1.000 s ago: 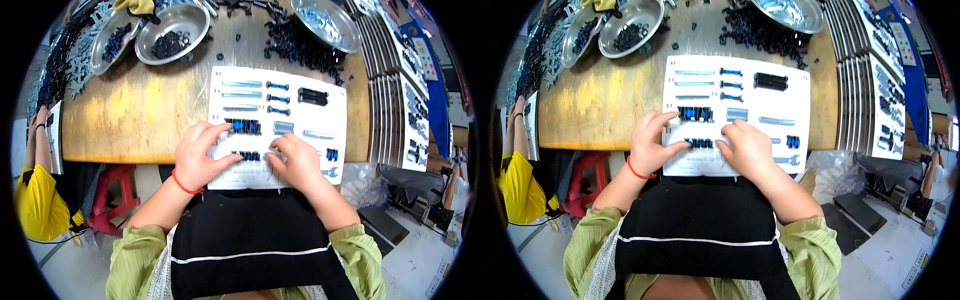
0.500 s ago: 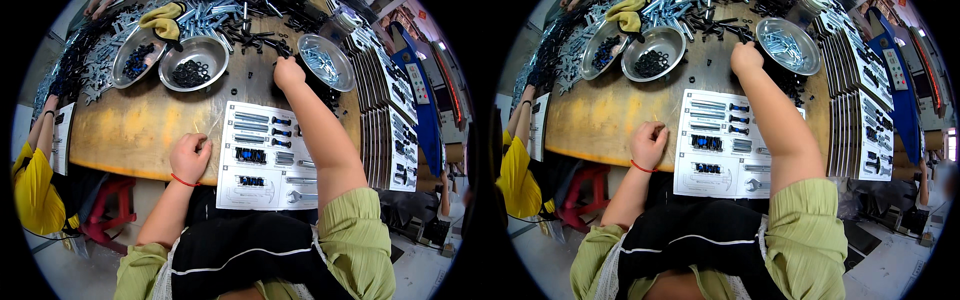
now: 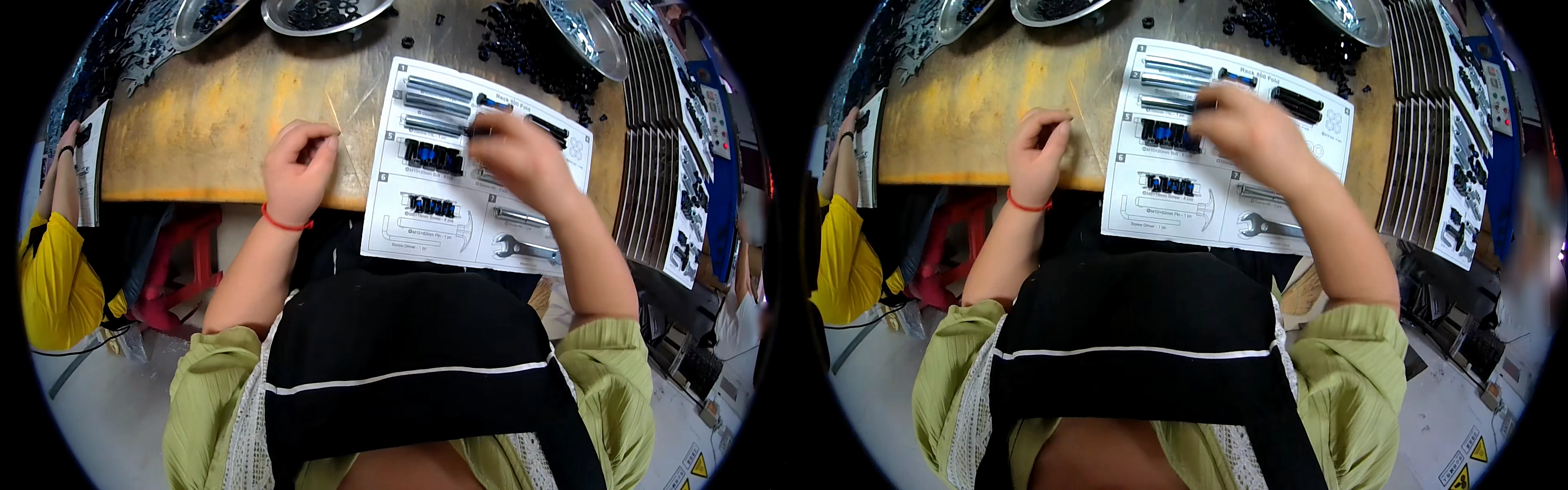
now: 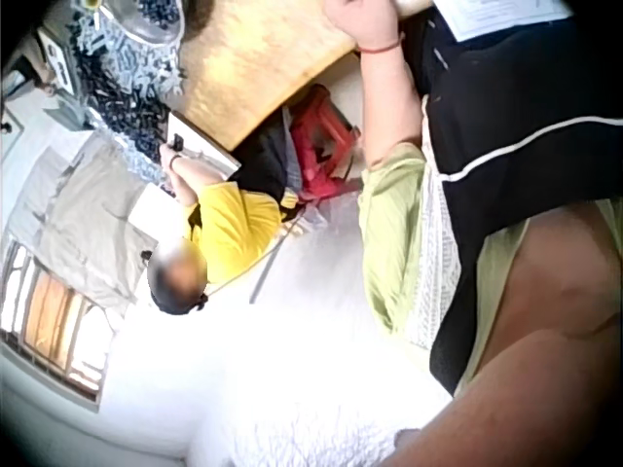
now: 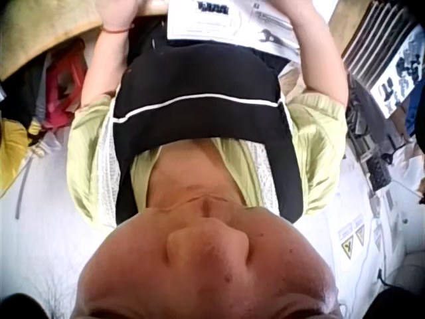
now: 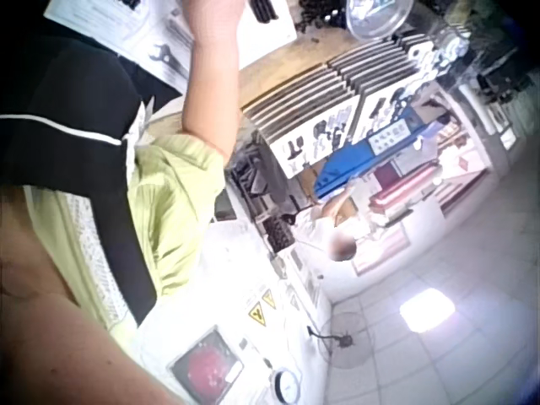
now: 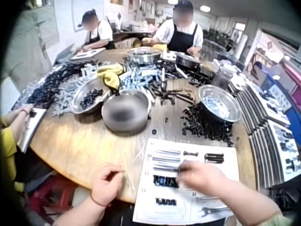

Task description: The person picks small hardware items such as washers, nuts, and bolts from bowls and places them into designated slots on a printed cardboard backing. The person repeatedly completes one backing and moves it aside to start a new one.

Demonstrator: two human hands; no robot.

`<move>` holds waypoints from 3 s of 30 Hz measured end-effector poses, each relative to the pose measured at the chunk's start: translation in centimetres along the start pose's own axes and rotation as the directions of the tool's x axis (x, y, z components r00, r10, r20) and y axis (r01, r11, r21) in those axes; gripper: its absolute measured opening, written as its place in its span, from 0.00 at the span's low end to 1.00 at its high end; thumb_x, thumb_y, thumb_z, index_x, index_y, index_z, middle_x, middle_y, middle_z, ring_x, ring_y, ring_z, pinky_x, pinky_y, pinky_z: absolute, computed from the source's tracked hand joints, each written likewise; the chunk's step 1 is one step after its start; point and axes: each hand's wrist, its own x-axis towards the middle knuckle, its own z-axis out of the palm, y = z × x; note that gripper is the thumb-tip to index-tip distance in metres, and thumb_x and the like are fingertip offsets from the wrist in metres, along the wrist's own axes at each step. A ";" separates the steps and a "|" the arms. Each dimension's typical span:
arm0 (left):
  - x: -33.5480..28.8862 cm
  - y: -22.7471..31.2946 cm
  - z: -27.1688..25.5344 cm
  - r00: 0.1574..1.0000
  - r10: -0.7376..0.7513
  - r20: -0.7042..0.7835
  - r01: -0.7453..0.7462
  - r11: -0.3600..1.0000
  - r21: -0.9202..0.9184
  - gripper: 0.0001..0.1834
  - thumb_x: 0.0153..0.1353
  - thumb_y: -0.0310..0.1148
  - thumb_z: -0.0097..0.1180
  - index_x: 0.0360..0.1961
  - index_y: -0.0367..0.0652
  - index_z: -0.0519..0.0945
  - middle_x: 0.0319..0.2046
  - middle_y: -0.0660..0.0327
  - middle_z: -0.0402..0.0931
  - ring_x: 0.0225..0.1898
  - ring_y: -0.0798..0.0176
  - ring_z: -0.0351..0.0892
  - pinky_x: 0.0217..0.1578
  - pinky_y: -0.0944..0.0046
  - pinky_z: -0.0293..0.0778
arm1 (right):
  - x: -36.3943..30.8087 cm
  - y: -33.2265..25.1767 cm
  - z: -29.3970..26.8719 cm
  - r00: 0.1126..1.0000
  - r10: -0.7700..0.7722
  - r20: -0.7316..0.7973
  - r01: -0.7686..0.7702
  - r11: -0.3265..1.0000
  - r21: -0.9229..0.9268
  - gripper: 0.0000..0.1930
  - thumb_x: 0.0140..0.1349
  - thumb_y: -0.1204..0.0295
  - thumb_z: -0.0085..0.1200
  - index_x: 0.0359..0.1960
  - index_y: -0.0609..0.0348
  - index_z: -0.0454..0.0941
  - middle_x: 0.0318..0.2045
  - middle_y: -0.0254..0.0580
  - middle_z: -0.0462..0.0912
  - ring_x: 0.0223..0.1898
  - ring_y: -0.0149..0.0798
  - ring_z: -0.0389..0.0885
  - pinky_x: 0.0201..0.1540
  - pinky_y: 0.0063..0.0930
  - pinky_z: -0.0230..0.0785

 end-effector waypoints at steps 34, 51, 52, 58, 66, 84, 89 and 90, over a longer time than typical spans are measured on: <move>0.2 -0.2 2.3 0.998 0.051 0.032 -0.060 0.874 0.483 0.07 0.56 0.33 0.64 0.34 0.42 0.83 0.21 0.60 0.74 0.22 0.61 0.72 0.25 0.63 0.68 | 4.1 20.8 -9.7 0.704 0.695 -0.149 -0.684 0.605 -0.408 0.14 0.57 0.70 0.59 0.46 0.51 0.85 0.45 0.51 0.84 0.48 0.50 0.83 0.53 0.42 0.75; -0.4 -1.6 1.2 0.999 -0.032 0.031 0.012 0.869 0.494 0.10 0.59 0.39 0.62 0.33 0.43 0.84 0.25 0.59 0.78 0.26 0.58 0.78 0.28 0.61 0.72 | 1.9 7.0 -7.0 0.819 0.492 -0.296 -0.439 0.869 0.227 0.07 0.57 0.75 0.61 0.36 0.63 0.82 0.30 0.34 0.85 0.31 0.24 0.82 0.34 0.19 0.73; -0.1 -1.3 1.6 0.998 -0.033 0.044 0.007 0.863 0.505 0.11 0.59 0.40 0.61 0.33 0.44 0.84 0.25 0.60 0.79 0.26 0.58 0.78 0.28 0.61 0.72 | 0.4 4.0 -5.7 0.849 0.483 -0.212 -0.404 0.854 0.327 0.06 0.57 0.76 0.61 0.36 0.62 0.82 0.29 0.35 0.85 0.31 0.25 0.82 0.35 0.23 0.75; 0.0 -0.1 1.8 0.995 -0.071 0.068 0.023 0.841 0.541 0.11 0.58 0.42 0.61 0.33 0.47 0.84 0.26 0.62 0.79 0.27 0.58 0.78 0.29 0.61 0.73 | -3.7 -7.2 3.0 0.994 0.105 -0.024 -0.079 0.861 0.502 0.09 0.49 0.81 0.67 0.32 0.58 0.83 0.31 0.37 0.82 0.32 0.38 0.82 0.31 0.28 0.74; -0.3 -0.6 1.8 0.998 -0.033 0.053 -0.004 0.814 0.580 0.10 0.58 0.42 0.61 0.33 0.48 0.85 0.26 0.64 0.80 0.28 0.61 0.79 0.29 0.62 0.73 | -5.9 -9.6 7.6 0.991 0.119 -0.063 -0.114 0.990 0.080 0.05 0.50 0.71 0.66 0.25 0.51 0.80 0.23 0.33 0.73 0.26 0.40 0.77 0.26 0.32 0.70; -0.3 -1.6 2.0 0.998 0.050 0.048 -0.067 0.855 0.515 0.07 0.59 0.33 0.63 0.36 0.42 0.82 0.25 0.60 0.75 0.26 0.61 0.74 0.30 0.63 0.71 | -7.0 -4.3 3.7 0.934 0.277 -0.227 -0.255 0.959 0.121 0.08 0.52 0.67 0.64 0.33 0.52 0.81 0.32 0.36 0.81 0.35 0.43 0.81 0.35 0.35 0.75; 0.1 -1.7 2.5 0.999 -0.031 0.044 0.001 0.834 0.552 0.07 0.59 0.33 0.62 0.35 0.41 0.82 0.24 0.61 0.74 0.24 0.65 0.71 0.29 0.64 0.70 | -10.0 9.7 -3.2 0.599 0.663 -0.449 -0.718 0.693 0.066 0.09 0.56 0.72 0.59 0.38 0.58 0.84 0.40 0.49 0.82 0.45 0.52 0.80 0.49 0.42 0.73; 0.1 -1.3 2.6 0.999 -0.025 0.042 -0.003 0.822 0.570 0.07 0.59 0.32 0.62 0.35 0.41 0.82 0.24 0.62 0.73 0.24 0.66 0.71 0.28 0.65 0.69 | -10.8 12.5 -4.1 0.543 0.721 -0.430 -0.792 0.610 0.022 0.11 0.56 0.71 0.58 0.41 0.58 0.84 0.42 0.52 0.82 0.48 0.54 0.79 0.52 0.43 0.73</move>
